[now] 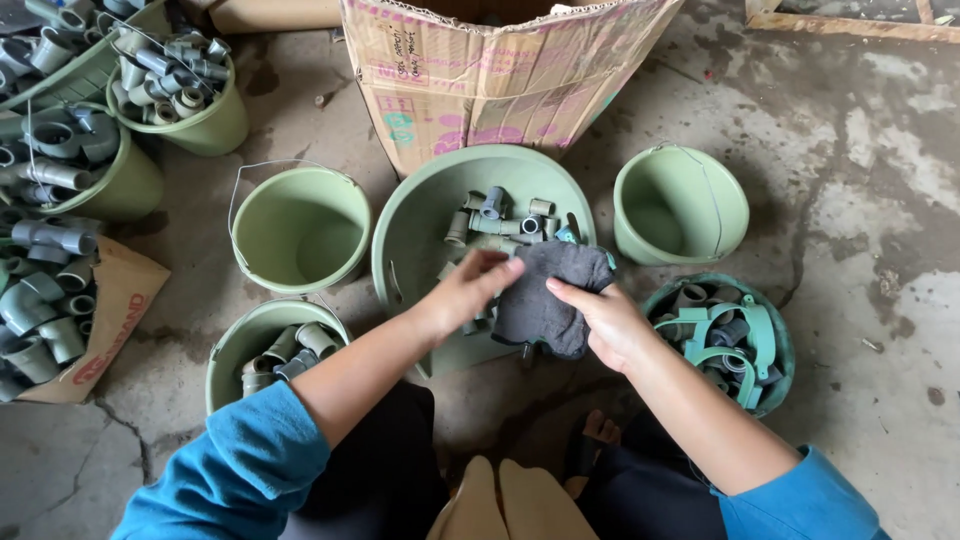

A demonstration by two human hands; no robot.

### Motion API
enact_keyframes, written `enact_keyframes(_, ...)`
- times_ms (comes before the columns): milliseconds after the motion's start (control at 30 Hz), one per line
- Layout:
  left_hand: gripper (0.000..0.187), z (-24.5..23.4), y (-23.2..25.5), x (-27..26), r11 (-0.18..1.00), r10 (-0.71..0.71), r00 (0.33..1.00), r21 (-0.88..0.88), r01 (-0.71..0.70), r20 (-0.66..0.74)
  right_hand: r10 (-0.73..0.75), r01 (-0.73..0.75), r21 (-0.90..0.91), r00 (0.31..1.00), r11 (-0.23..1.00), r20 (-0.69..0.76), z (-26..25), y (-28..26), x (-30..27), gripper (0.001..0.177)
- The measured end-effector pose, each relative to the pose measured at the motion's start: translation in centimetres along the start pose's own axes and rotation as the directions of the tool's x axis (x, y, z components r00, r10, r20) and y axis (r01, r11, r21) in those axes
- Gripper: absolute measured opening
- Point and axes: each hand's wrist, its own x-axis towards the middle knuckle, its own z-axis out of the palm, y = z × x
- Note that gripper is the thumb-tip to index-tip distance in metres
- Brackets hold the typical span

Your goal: The person sits on the floor and wipes small gray plastic pipe fittings with a dark cloth, then places them into a green bucket. The person repeats this process for multiple fittings, handling them one at a time.

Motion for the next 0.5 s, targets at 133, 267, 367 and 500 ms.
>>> enact_keyframes(133, 0.092, 0.0, 2.1, -2.8, 1.000, 0.008, 0.987, -0.003, -0.008, 0.160, 0.038, -0.038, 0.004, 0.998, 0.999, 0.052, 0.9, 0.9, 0.6, 0.048)
enact_keyframes(267, 0.076, -1.1, 0.0, -1.8, 0.966, 0.260, 0.953, -0.044, -0.256, 0.156, 0.047, -0.041, -0.073, 0.996, 0.996, 0.079, 2.4, -1.1, 0.3, 0.046)
enact_keyframes(367, 0.069, -1.6, -0.4, -2.4, 0.925, 0.374, 0.923, 0.031, -0.378, 0.087, -0.053, 0.064, -0.060, 0.984, 0.996, 0.168, 1.8, -0.2, 1.5, 0.043)
enact_keyframes(500, 0.060, -2.7, 0.7, -3.6, 0.875, 0.482, 0.875, 0.079, -0.478, -0.044, -0.321, 0.310, 0.103, 0.823, 0.945, 0.469, 3.0, -0.9, 1.5, 0.069)
